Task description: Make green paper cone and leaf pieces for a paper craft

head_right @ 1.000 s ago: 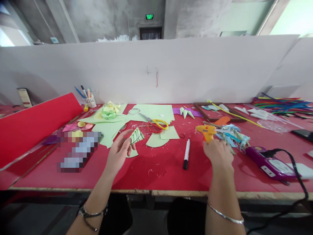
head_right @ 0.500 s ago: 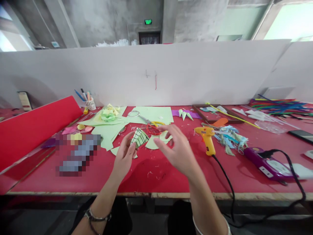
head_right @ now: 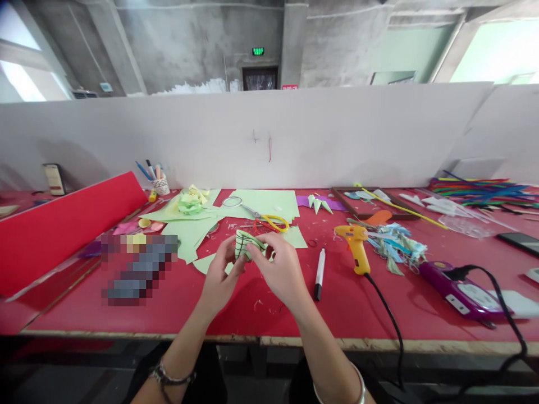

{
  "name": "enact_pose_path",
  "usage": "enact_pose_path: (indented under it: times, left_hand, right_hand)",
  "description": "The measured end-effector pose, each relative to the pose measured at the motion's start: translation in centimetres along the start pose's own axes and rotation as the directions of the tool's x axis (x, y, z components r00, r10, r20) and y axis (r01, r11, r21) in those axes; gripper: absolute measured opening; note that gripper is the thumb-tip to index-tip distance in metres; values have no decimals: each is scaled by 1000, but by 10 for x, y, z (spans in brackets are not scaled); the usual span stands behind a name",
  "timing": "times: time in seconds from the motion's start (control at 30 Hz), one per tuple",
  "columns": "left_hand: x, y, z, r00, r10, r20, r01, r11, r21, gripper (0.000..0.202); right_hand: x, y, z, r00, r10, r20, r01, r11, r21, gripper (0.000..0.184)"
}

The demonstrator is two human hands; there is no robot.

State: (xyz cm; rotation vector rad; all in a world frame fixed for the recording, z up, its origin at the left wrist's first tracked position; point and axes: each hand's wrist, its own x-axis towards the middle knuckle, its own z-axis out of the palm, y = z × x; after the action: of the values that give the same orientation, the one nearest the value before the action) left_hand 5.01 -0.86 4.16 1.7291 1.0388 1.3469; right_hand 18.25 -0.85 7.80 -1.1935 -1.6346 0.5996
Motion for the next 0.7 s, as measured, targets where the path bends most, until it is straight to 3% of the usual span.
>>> enact_pose_path:
  times: [0.23, 0.4, 0.47, 0.53, 0.6, 0.7]
  left_hand:
    - [-1, 1, 1, 999, 48, -7, -46, 987, 153, 32]
    - [-3, 8, -6, 999, 32, 24, -36, 974, 223, 39]
    - [-3, 5, -29, 997, 71, 20, -73, 943, 325, 42]
    - [1, -4, -68, 990, 129, -59, -82, 860, 504, 33]
    - [7, -17, -117, 982, 149, -116, -19, 689, 724, 34]
    - [20, -40, -183, 978, -4, -210, 198, 352, 915, 38]
  right_hand:
    - [-5, -6, 0, 990, -72, -121, 68, 997, -36, 18]
    - [-1, 1, -5, 990, -98, -103, 94, 995, -43, 14]
    - [0, 5, -10, 991, -87, -102, 84, 996, -31, 15]
    - [1, 10, -14, 990, -73, -117, 71, 997, -25, 16]
    - [2, 13, -17, 989, -72, -130, 69, 997, -27, 16]
    - [2, 13, -17, 987, -89, -130, 87, 996, -24, 15]
